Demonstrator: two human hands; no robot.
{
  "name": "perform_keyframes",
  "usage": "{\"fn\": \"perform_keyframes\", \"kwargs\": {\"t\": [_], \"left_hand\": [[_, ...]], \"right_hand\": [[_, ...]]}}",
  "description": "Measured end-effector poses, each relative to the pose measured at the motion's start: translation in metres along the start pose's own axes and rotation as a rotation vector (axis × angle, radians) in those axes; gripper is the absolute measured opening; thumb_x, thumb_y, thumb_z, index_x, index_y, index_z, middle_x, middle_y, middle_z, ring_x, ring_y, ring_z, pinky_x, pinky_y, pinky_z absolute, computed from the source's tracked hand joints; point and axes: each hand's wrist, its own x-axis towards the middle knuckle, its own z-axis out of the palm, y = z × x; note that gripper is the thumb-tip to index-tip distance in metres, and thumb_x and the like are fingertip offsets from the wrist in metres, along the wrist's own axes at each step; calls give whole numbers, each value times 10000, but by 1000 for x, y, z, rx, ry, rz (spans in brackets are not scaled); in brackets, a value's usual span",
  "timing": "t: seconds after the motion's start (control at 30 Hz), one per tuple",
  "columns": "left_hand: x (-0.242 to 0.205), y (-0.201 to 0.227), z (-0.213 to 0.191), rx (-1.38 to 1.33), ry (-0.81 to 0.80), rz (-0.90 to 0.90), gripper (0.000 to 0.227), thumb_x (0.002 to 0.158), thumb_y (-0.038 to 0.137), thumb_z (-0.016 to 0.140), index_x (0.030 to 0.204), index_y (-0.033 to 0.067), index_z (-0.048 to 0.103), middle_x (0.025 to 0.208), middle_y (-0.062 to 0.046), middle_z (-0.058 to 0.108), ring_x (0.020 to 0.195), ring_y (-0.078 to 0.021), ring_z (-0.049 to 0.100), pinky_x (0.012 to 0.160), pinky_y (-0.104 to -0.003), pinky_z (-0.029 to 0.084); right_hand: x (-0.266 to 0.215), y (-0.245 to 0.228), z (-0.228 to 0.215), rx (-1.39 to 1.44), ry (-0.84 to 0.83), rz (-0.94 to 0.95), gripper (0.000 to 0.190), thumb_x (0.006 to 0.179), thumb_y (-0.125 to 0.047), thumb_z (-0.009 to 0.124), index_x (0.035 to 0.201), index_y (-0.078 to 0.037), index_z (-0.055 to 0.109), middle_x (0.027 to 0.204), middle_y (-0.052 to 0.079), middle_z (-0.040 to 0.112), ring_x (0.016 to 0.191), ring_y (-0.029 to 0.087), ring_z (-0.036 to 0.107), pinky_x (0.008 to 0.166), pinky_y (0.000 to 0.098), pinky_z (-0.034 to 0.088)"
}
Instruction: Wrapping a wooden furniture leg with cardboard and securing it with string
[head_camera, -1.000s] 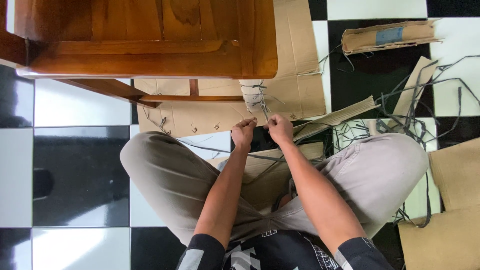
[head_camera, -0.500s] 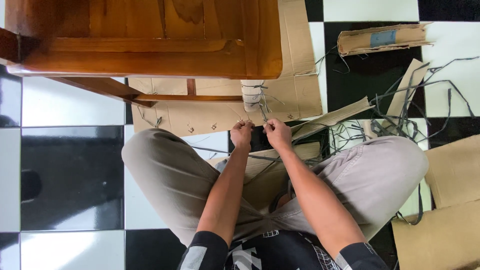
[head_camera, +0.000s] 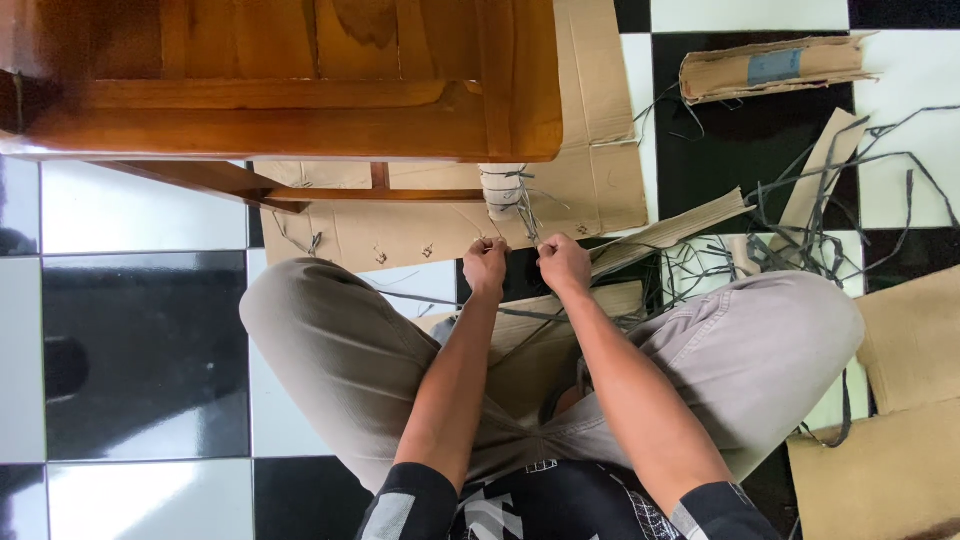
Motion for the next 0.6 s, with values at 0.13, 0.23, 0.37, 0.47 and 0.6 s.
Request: {"fn": "perform_keyframes", "kwargs": {"t": [0.13, 0.23, 0.37, 0.47, 0.6], "left_hand": [[-1, 3, -3, -20, -3, 45, 149, 779, 372, 671, 835, 281, 776, 773, 51, 757, 917, -251, 732, 864, -365, 537], [-1, 2, -6, -18, -8, 78, 140, 784, 363, 675, 841, 282, 774, 770, 52, 757, 905, -238, 730, 854, -352, 532], [1, 8, -5, -3, -48, 153, 137, 793, 353, 686, 862, 279, 778, 780, 47, 756, 906, -234, 723, 853, -350, 523], [1, 13, -1, -161, -106, 172, 104, 799, 277, 702, 860, 226, 769, 724, 37, 716, 762, -158, 654, 737, -289, 479], [-14, 21, -6, -478, -232, 108, 36, 829, 181, 732, 819, 150, 717, 609, 18, 614, 517, -63, 511, 525, -195, 369]], "right_hand": [[6, 1, 5, -140, -15, 22, 262, 981, -379, 574, 1057, -195, 745, 998, 129, 770, 1029, 423, 711, 886, 571, 587], [-11, -18, -6, -60, -53, -52, 240, 1020, -231, 506, 1031, -117, 717, 934, 167, 738, 989, 466, 705, 848, 578, 581], [-15, -29, -4, -209, -75, -96, 209, 1005, -288, 535, 983, -140, 680, 942, 210, 735, 986, 477, 705, 851, 587, 583], [-20, -32, -2, -229, -68, -180, 187, 995, -315, 545, 1029, -167, 656, 956, 239, 738, 1007, 491, 704, 871, 612, 576], [-24, -29, 3, -181, -35, -262, 158, 990, -275, 581, 1043, -149, 661, 929, 246, 743, 964, 499, 713, 841, 624, 579]]}}
